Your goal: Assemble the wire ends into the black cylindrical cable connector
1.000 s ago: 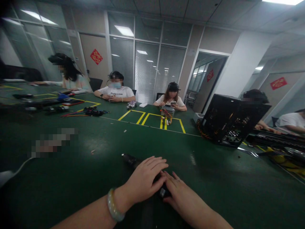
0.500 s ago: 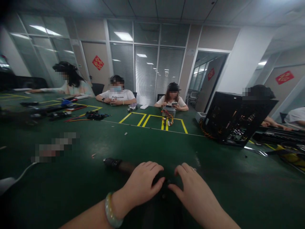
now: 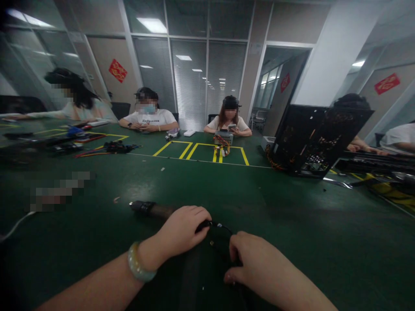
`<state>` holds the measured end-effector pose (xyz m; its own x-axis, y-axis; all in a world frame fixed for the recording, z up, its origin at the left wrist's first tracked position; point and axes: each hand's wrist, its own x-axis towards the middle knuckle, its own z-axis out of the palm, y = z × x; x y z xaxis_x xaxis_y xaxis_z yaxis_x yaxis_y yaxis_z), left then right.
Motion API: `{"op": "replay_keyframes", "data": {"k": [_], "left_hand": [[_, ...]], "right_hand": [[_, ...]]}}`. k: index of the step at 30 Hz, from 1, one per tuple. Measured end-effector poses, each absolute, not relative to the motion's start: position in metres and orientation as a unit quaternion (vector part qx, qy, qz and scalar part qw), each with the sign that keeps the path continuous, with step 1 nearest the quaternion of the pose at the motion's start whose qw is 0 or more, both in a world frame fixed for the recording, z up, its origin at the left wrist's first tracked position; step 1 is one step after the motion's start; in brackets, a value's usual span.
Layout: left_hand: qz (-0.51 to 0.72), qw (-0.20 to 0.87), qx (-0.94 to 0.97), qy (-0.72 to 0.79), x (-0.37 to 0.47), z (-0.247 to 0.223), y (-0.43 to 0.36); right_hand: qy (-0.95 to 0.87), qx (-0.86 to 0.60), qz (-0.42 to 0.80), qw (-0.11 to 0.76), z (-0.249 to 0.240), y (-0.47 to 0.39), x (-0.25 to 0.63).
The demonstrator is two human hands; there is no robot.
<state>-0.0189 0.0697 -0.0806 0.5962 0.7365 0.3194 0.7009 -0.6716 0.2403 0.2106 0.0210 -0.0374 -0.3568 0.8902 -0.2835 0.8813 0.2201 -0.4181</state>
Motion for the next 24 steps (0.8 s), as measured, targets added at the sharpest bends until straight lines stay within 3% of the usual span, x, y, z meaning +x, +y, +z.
{"op": "replay_keyframes", "data": {"k": [9,18,24], "left_hand": [[0.203,0.042,0.900,0.385,-0.017,-0.081,0.072],[0.203,0.033,0.897,0.392,-0.016,-0.086,0.073],[0.217,0.045,0.894,0.389,-0.016,-0.089,0.071]], "right_hand": [[-0.800,-0.522,0.293,0.031,-0.044,0.020,0.204],[-0.677,-0.539,0.467,0.180,-0.080,0.044,0.195],[-0.662,-0.585,0.396,0.251,-0.088,0.056,0.203]]}}
